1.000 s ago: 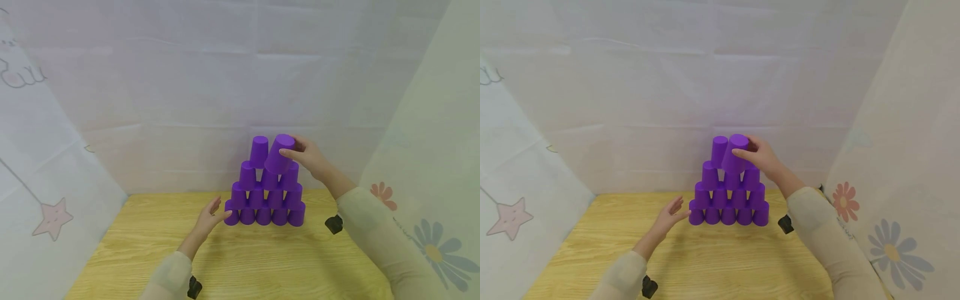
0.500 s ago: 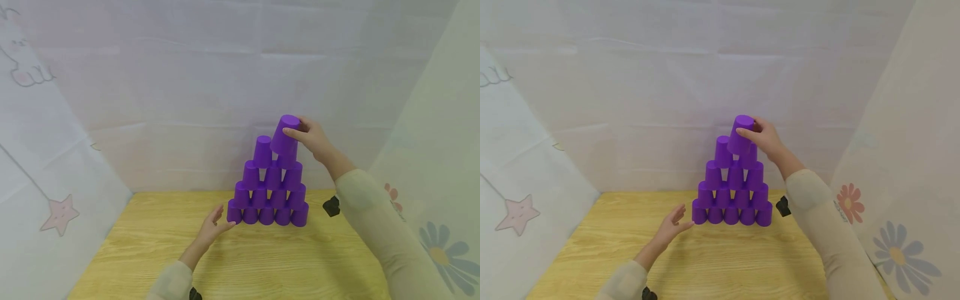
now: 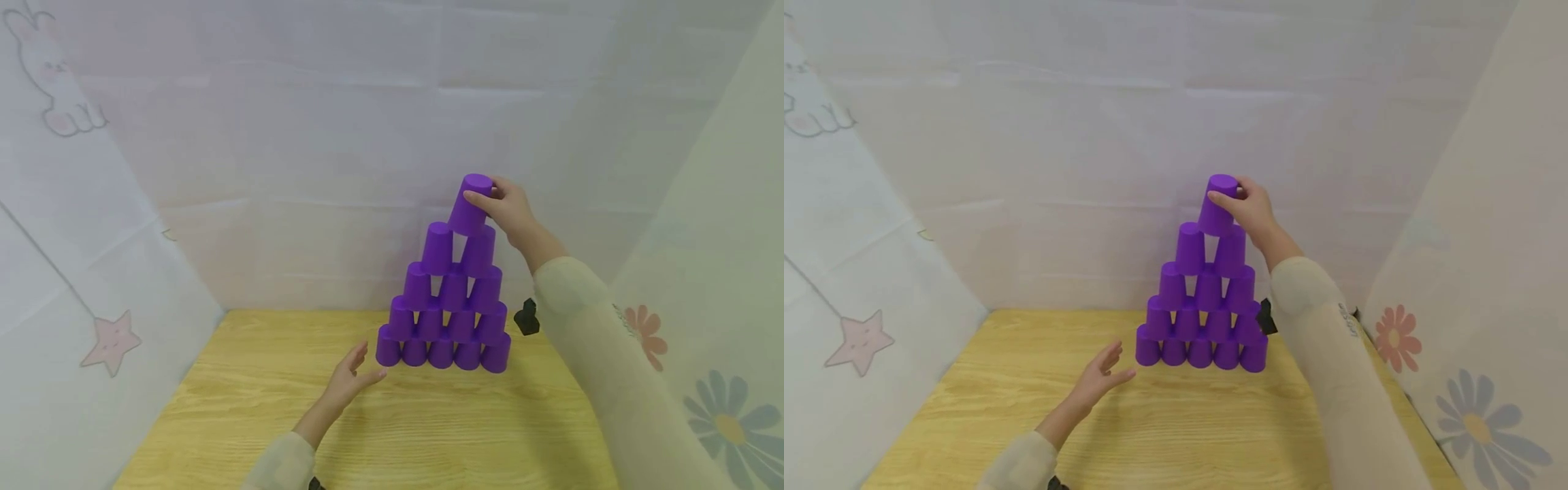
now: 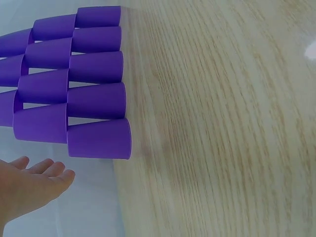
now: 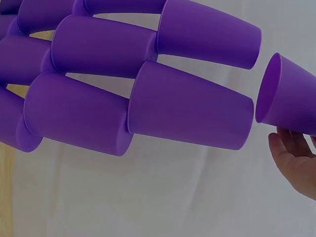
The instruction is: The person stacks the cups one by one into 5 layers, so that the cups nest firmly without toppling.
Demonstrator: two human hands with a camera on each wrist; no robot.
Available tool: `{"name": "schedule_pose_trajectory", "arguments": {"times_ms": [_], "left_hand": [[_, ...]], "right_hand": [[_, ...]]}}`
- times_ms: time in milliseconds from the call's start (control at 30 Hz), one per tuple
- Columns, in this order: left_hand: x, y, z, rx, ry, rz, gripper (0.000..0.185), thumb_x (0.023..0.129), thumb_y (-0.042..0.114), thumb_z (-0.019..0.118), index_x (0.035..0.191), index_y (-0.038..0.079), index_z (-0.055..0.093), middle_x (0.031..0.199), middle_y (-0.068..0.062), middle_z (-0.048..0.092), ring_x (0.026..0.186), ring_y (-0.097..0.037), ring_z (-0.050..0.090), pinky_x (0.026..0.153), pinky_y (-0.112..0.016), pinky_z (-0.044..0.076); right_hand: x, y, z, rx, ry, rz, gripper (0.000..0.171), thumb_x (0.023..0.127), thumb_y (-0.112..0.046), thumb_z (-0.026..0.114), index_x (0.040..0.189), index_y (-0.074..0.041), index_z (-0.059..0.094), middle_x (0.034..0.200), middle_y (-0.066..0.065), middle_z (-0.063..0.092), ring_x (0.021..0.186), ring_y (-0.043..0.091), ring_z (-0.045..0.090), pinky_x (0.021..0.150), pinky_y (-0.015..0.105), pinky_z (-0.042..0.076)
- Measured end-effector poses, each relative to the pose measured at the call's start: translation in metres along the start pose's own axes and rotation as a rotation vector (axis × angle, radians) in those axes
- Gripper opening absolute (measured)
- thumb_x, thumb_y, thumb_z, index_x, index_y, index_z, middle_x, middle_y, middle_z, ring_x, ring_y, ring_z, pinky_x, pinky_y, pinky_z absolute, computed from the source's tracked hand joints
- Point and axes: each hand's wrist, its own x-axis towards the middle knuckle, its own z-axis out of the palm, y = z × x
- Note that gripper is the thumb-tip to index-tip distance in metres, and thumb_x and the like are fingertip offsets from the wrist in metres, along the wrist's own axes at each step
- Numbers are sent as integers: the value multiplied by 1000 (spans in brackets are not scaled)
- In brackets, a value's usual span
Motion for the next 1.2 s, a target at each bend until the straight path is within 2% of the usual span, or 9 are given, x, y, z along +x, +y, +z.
{"name": "schedule_pose_trajectory", "arguments": {"times_ms": [267, 867, 1200], "left_hand": [[-3, 0, 3, -19, 5, 0, 80, 83, 22, 69, 144, -3, 24, 148, -26, 27, 137, -44, 24, 111, -60, 19], [-7, -2, 5, -39, -7, -14, 77, 84, 23, 67, 145, 0, 26, 148, -26, 27, 137, -45, 24, 111, -61, 18], [-6, -1, 6, -46, -11, -18, 77, 84, 23, 68, 145, 0, 26, 149, -25, 27, 137, -45, 23, 111, -61, 17]], "right_hand": [[11, 6, 5, -26, 24, 25, 59, 89, -34, 61, 137, -7, 42, 132, 15, 49, 120, 27, 49, 107, 39, 39], [11, 7, 4, -53, -1, 46, 62, 90, -37, 59, 139, -7, 38, 135, 16, 47, 122, 29, 48, 107, 42, 39], [4, 4, -4, -87, -54, 68, 72, 89, -40, 59, 145, -9, 27, 144, 17, 38, 131, 32, 38, 112, 49, 29]]}}
